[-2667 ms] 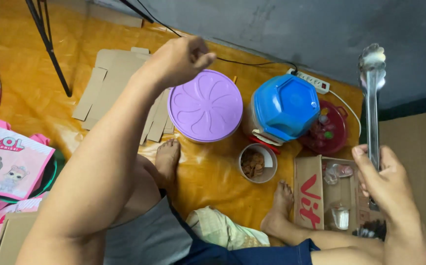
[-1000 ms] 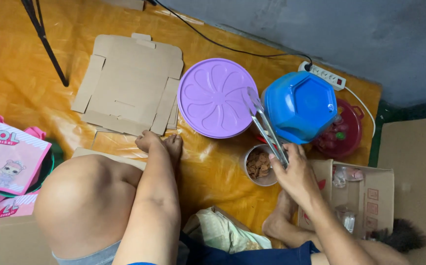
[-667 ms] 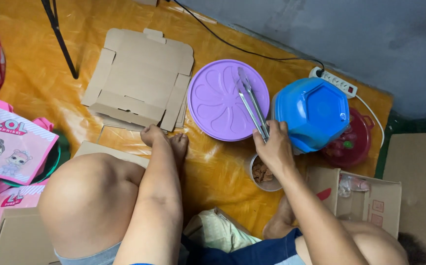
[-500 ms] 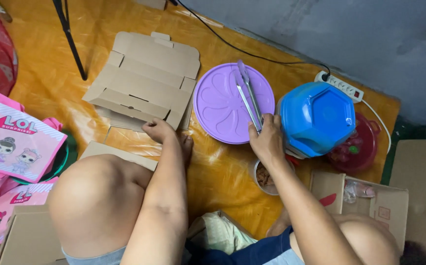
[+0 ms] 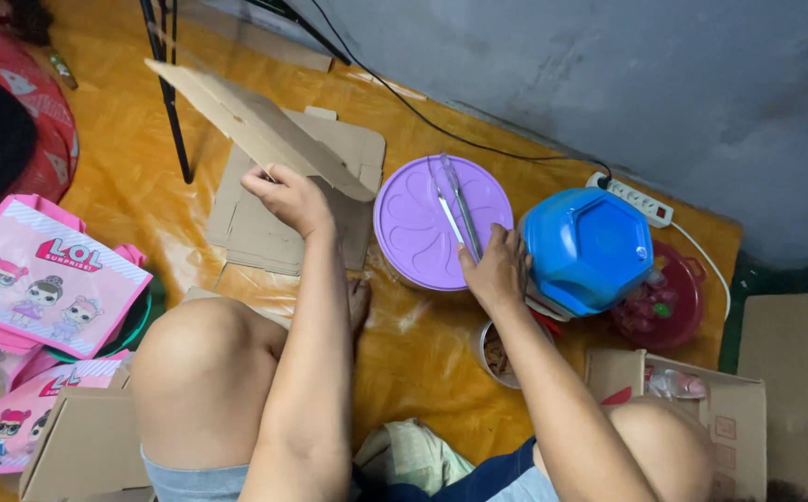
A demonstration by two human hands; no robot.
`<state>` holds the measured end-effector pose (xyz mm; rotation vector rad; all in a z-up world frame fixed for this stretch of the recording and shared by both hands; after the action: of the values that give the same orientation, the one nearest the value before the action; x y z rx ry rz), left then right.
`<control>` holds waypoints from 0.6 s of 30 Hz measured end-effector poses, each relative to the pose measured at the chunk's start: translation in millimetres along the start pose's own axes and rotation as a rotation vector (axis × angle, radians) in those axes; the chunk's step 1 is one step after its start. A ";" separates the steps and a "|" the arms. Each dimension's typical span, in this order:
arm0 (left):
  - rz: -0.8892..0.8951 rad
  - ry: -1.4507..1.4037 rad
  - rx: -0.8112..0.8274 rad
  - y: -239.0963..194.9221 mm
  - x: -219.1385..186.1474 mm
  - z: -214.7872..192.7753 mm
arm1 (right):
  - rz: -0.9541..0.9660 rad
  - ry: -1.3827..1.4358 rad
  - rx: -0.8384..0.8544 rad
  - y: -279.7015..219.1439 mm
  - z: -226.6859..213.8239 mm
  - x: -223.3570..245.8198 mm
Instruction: The person is folding a cardboard box, placing a small plastic cup inside, and then using tongs to fill the cup with small items while sitting on the floor.
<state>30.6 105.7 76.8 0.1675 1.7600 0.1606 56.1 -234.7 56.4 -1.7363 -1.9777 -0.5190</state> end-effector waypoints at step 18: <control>0.025 -0.874 0.889 50.4 -313.8 -161.7 | -0.110 1.194 -0.137 -31.6 -107.2 5.2</control>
<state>-66.5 89.4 419.6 0.7733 0.8466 -0.6135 33.8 -294.5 148.3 -0.9287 -1.1505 -1.3473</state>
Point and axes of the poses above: each hand's wrist, its own y-axis towards the middle knuckle, its own z-axis out of the palm, x = y × z, the point moved 5 cm from there along y, towards the middle knuckle, and after that the axes turned 12 degrees about y, right-handed, at the moved point
